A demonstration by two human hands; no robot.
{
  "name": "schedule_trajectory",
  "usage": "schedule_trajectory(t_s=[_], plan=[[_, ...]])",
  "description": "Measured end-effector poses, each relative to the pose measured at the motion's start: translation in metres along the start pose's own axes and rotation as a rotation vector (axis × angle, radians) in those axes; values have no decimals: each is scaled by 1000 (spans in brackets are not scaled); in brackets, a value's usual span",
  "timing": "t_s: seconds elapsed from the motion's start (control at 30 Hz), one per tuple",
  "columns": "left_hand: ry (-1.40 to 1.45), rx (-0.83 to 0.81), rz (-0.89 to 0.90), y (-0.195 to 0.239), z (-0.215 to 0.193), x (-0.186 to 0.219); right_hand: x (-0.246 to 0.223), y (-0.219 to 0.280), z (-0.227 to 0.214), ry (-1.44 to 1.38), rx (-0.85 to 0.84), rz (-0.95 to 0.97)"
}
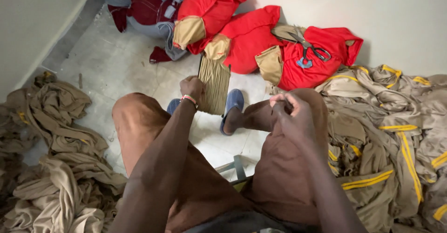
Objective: The person sits on a stool and ties a beige cloth bundle with a thin rope, then places it aside. They repeat the tying process with another bundle and later wind a rope onto a rectangular winder, handling the rope and winder by hand.
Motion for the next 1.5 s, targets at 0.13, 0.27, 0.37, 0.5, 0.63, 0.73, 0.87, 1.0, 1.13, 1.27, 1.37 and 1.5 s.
schedule_trajectory(t_s=[0.13,0.27,0.37,0.5,0.63,0.73,0.87,1.0,1.13,1.27,1.37,1.5], plan=[[41,37,-42,-10,-9,-14,48,-26,17,-56,-22,-83],[129,0,-56,-52,-6,-42,55,-37,28,-13,-50,-51],[33,-109,137,-37,-15,-14,45,-43,37,39,-93,-64],[115,-279,236,19,-13,16,22,-52,57,98,-182,-73],[142,-384,235,56,-17,28,68,-65,74,304,-210,-117],[-153,-376,311,40,-22,22,115,-74,73,270,-188,-205],[-155,-398,261,25,-24,-1,181,-68,34,209,-34,-117],[787,-501,-92,-6,-11,-13,249,-74,0,-46,162,182],[933,-365,-47,-76,-25,-32,175,-58,-41,-75,120,143],[303,91,110,-87,-58,-15,180,-78,-80,187,52,-1],[646,214,29,-63,-63,-21,169,-84,-87,353,16,-86],[653,178,282,-27,-56,-6,184,-113,-68,453,-54,-130]])
Point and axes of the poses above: each hand's wrist, its own y-axis away from the middle knuckle, its own z-axis out of the palm, x = y × z, the point moved 7 cm from there along -y, towards the middle knuckle, and after that the axes turned 7 degrees about -z, right-handed, at the moved point
